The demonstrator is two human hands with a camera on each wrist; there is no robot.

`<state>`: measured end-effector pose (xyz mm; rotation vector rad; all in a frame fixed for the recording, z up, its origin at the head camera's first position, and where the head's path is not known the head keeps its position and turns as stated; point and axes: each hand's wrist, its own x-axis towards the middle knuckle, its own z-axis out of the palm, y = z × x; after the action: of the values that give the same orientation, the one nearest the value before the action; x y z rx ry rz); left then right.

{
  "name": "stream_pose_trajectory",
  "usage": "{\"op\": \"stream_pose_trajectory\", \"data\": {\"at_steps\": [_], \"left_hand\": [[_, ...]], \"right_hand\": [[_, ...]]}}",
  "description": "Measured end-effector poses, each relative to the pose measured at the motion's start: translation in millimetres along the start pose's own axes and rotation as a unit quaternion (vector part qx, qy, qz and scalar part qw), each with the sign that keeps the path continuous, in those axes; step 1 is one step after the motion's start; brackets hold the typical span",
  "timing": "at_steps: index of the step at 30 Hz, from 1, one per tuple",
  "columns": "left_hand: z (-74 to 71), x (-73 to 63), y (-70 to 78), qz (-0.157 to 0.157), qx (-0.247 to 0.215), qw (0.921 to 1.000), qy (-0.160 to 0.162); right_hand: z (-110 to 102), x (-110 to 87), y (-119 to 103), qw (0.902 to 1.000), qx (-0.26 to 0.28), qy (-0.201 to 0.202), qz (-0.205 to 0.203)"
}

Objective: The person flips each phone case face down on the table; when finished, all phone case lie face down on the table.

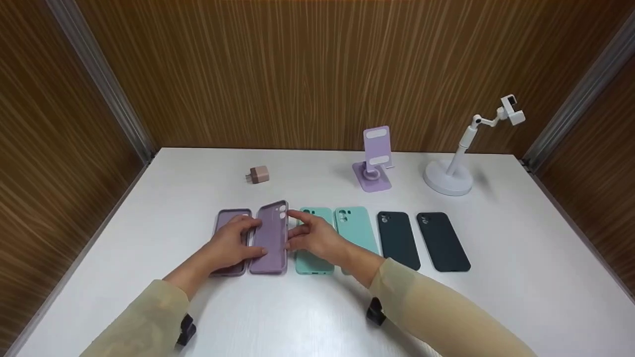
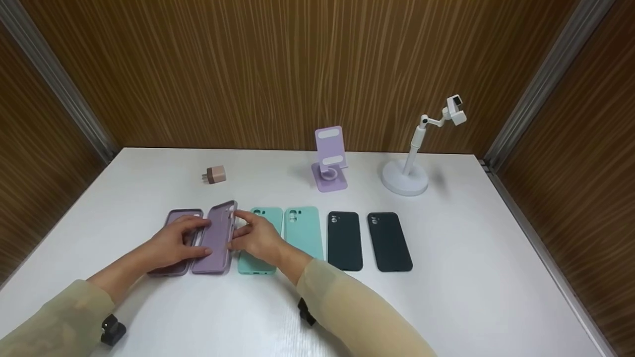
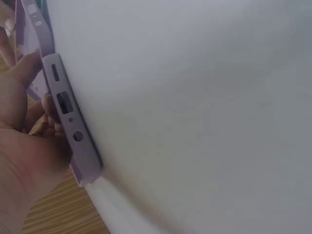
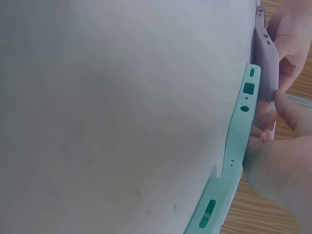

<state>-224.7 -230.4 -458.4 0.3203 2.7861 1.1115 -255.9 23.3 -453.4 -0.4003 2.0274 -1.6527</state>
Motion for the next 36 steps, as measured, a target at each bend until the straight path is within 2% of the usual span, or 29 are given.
{"op": "stream_pose_trajectory", "data": {"at_steps": [3, 7, 11, 13, 17, 23, 29, 36], "left_hand": [[-3.9, 0.8, 5.2, -0.021, -0.006, 0.9997, -0.013], [-11.4, 1.5, 12.1, -0.034, -0.005, 0.9991, -0.024], [-19.7, 0.6, 22.4, -0.035, -0.012, 0.9993, -0.009], [-21.9, -0.7, 29.5, -0.038, -0.032, 0.9988, -0.001], [-19.7, -6.0, 44.3, -0.043, -0.054, 0.9976, -0.010], [-12.0, -14.4, 59.7, -0.058, -0.044, 0.9967, -0.037], [-5.9, -16.6, 62.4, -0.065, -0.077, 0.9938, -0.047], [-4.2, -15.8, 60.5, -0.076, -0.153, 0.9838, -0.054]], "right_hand": [[0.0, 0.0, -0.6, 1.0000, 0.007, 0.005, 0.005], [0.6, -0.3, 0.1, 0.9996, 0.023, 0.007, 0.010], [1.2, -0.8, 0.6, 0.9992, 0.039, 0.008, 0.011], [1.0, -0.9, 0.3, 0.9989, 0.044, 0.009, 0.011], [0.5, -0.8, -0.6, 0.9989, 0.045, 0.010, 0.012], [0.6, -2.2, -5.3, 0.9991, 0.028, 0.025, 0.019], [0.5, -3.1, -9.3, 0.9987, 0.021, 0.035, 0.030], [-2.8, -3.3, -8.1, 0.9977, 0.064, 0.015, 0.018]]}}
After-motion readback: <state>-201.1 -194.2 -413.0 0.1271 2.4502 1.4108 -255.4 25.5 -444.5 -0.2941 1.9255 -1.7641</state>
